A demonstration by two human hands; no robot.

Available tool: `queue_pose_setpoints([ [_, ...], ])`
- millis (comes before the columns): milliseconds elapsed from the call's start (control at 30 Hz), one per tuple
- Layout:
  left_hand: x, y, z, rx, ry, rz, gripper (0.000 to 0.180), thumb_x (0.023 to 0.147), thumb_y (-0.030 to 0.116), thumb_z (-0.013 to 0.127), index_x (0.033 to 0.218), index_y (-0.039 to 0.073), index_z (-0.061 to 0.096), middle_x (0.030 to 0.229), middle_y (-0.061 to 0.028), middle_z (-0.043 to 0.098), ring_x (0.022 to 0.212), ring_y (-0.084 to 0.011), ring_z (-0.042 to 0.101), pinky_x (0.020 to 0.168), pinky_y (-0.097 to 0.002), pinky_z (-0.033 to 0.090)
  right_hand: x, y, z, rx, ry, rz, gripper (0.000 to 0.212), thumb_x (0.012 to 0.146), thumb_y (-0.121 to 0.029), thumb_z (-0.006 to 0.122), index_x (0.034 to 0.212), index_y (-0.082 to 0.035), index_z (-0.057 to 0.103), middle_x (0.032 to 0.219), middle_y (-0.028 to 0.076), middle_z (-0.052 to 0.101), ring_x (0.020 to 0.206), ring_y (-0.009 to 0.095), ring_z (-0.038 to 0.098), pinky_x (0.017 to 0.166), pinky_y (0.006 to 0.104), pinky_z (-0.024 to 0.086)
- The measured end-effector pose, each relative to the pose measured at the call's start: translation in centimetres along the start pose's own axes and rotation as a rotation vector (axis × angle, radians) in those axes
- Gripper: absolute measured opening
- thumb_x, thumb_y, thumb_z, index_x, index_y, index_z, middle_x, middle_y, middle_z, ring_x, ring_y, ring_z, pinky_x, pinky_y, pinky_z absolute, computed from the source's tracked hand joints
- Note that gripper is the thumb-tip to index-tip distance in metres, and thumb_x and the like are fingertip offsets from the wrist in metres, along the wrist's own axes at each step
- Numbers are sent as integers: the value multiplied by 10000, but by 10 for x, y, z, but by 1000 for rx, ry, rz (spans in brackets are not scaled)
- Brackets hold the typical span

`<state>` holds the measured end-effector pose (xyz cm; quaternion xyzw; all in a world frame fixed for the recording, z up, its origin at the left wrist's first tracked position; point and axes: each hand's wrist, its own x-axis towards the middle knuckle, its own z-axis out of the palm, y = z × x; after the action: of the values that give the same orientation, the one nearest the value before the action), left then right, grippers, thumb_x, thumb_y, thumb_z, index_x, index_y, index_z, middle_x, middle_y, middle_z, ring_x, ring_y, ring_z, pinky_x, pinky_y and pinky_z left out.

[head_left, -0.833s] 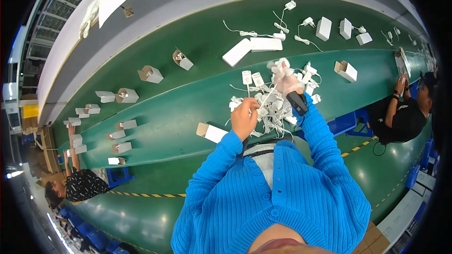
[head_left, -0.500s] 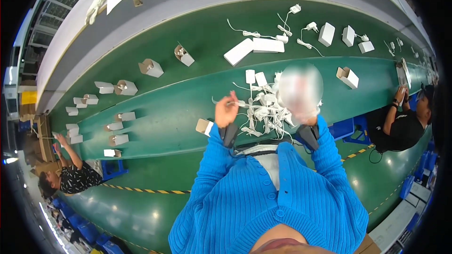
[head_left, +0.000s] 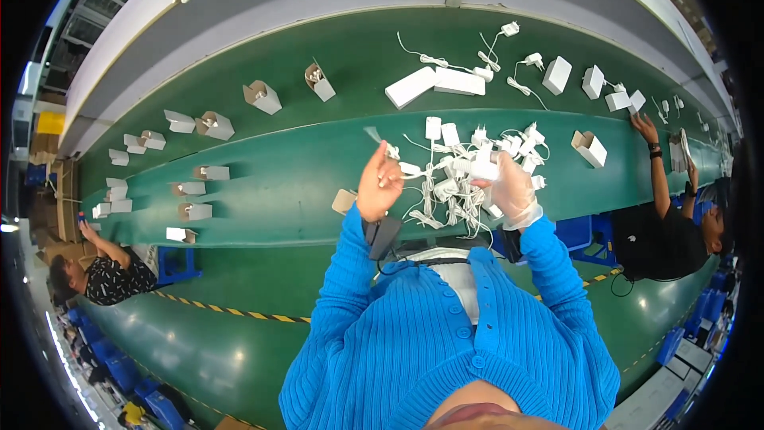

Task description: Packaging electronic components into small cardboard boxes on an assembly line.

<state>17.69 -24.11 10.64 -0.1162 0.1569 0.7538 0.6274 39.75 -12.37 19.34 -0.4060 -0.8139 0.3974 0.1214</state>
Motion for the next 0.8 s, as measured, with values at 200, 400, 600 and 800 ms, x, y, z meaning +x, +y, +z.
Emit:
queue_pose_setpoints([
  [200,-5,-15,4,242,70,-309,257,929,261,498,722,111,471,447,44,372,334,-65,282,380,-210,286,5,-24,26,681,112,-80,500,705,-68,739,1134,-23,486,1150,122,556,1006,217,578,756,273,495],
  [400,9,-22,6,622,132,-168,216,934,235,467,847,53,545,507,17,437,357,-48,324,378,-208,294,38,7,52,1166,-377,-396,666,779,-255,699,1294,3,365,1316,160,419,1195,281,435,930,383,432],
  [600,30,-56,-9,923,214,500,192,937,203,446,930,30,529,584,1,467,430,-41,386,391,-197,287,23,-26,57,1719,-563,-11,776,790,-419,659,1351,-9,313,1321,156,419,1117,280,481,957,397,387],
  [800,13,-39,8,1072,121,455,233,967,257,382,972,46,479,677,6,503,588,-60,468,500,-218,360,27,-9,56,1642,-242,-21,732,773,-442,674,1286,-8,385,1212,105,494,871,177,492,782,303,410],
])
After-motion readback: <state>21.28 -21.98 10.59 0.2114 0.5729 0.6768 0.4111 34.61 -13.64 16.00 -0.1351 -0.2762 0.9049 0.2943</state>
